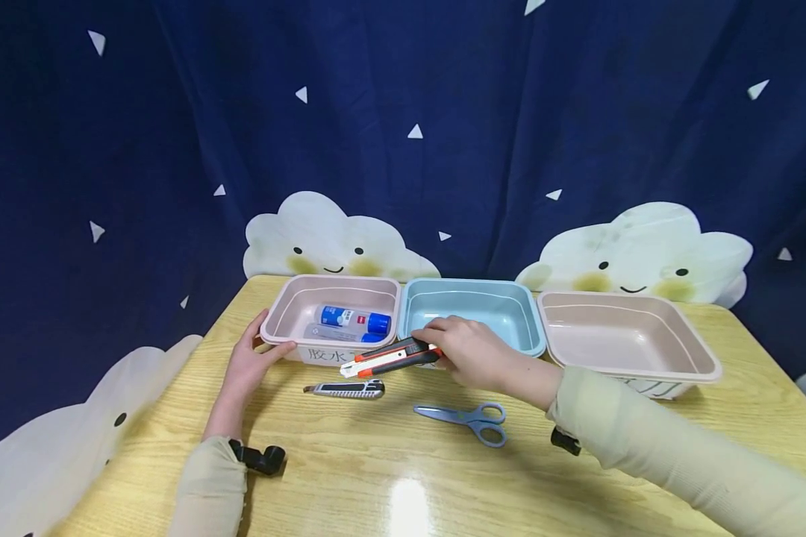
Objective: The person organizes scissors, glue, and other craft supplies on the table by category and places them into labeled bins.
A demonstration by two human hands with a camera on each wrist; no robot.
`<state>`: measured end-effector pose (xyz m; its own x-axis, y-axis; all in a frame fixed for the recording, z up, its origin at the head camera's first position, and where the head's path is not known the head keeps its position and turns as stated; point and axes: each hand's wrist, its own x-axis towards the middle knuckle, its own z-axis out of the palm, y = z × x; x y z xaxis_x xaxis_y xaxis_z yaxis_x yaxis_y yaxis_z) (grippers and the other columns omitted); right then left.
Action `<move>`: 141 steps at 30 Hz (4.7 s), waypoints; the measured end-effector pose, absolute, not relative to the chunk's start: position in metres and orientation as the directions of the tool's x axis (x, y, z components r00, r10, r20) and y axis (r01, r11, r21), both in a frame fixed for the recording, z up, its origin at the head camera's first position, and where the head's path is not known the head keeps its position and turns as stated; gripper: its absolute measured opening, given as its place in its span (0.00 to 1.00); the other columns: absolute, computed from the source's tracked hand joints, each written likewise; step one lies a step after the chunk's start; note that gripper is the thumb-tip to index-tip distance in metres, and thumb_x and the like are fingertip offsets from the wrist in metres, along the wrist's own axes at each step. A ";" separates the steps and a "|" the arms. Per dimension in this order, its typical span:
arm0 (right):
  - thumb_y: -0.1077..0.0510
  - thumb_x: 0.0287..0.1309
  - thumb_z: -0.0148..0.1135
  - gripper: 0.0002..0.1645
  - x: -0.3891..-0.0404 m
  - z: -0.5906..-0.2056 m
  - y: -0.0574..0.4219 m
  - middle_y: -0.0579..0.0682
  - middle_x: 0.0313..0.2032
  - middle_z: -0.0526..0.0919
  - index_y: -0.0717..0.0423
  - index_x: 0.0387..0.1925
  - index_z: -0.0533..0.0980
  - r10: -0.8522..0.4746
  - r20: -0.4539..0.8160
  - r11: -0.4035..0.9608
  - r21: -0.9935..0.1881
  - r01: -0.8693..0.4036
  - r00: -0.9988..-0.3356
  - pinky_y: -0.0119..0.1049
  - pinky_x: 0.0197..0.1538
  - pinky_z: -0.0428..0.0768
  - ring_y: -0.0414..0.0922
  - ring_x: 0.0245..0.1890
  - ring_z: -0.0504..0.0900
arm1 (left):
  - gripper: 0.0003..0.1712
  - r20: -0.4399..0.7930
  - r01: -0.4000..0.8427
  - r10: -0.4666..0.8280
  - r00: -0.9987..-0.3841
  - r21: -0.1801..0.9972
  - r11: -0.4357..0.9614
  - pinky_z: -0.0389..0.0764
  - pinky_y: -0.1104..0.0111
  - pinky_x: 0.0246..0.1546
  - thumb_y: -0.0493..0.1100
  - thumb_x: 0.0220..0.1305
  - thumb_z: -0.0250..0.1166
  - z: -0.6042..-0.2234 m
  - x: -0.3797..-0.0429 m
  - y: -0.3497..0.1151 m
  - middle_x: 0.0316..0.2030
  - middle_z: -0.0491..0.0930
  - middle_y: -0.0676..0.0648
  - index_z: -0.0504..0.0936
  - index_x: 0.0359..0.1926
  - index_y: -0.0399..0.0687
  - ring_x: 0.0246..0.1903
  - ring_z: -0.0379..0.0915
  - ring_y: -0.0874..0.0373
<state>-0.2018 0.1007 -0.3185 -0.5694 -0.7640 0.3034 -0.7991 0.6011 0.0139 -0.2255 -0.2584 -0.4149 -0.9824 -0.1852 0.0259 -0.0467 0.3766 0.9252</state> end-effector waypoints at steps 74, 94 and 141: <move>0.65 0.41 0.68 0.24 -0.322 -0.370 0.161 0.58 0.39 0.82 0.64 0.46 0.77 -0.476 -0.013 0.874 -0.120 -0.471 -0.879 0.44 0.48 0.74 0.53 0.43 0.78 | 0.53 0.027 -0.048 -0.192 -0.981 0.926 0.374 0.62 0.59 0.54 0.50 0.50 0.69 -0.418 -0.227 -0.261 0.64 0.58 0.43 0.47 0.71 0.58 0.58 0.56 0.47; 0.66 0.48 0.64 0.15 -0.266 -0.321 0.093 0.53 0.30 0.83 0.62 0.41 0.78 -0.643 0.282 0.655 -0.279 -0.702 -0.712 0.35 0.36 0.77 0.44 0.31 0.80 | 0.53 0.023 -0.051 -0.186 -0.982 0.922 0.383 0.63 0.59 0.53 0.51 0.49 0.70 -0.419 -0.228 -0.261 0.64 0.58 0.42 0.47 0.71 0.59 0.59 0.56 0.47; 0.55 0.44 0.70 0.26 -0.226 -0.408 0.004 0.47 0.45 0.80 0.53 0.48 0.76 -0.750 0.040 0.640 -0.207 -0.740 -0.660 0.34 0.52 0.73 0.41 0.47 0.77 | 0.54 0.019 -0.055 -0.189 -0.982 0.923 0.380 0.62 0.57 0.54 0.52 0.48 0.70 -0.420 -0.226 -0.261 0.65 0.57 0.42 0.46 0.71 0.59 0.59 0.55 0.47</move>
<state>-0.2258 0.0045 -0.4078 -0.6603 -0.7499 0.0404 -0.7397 0.6402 -0.2071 -0.2261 -0.2609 -0.4199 -0.9818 -0.1888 0.0187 -0.0554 0.3798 0.9234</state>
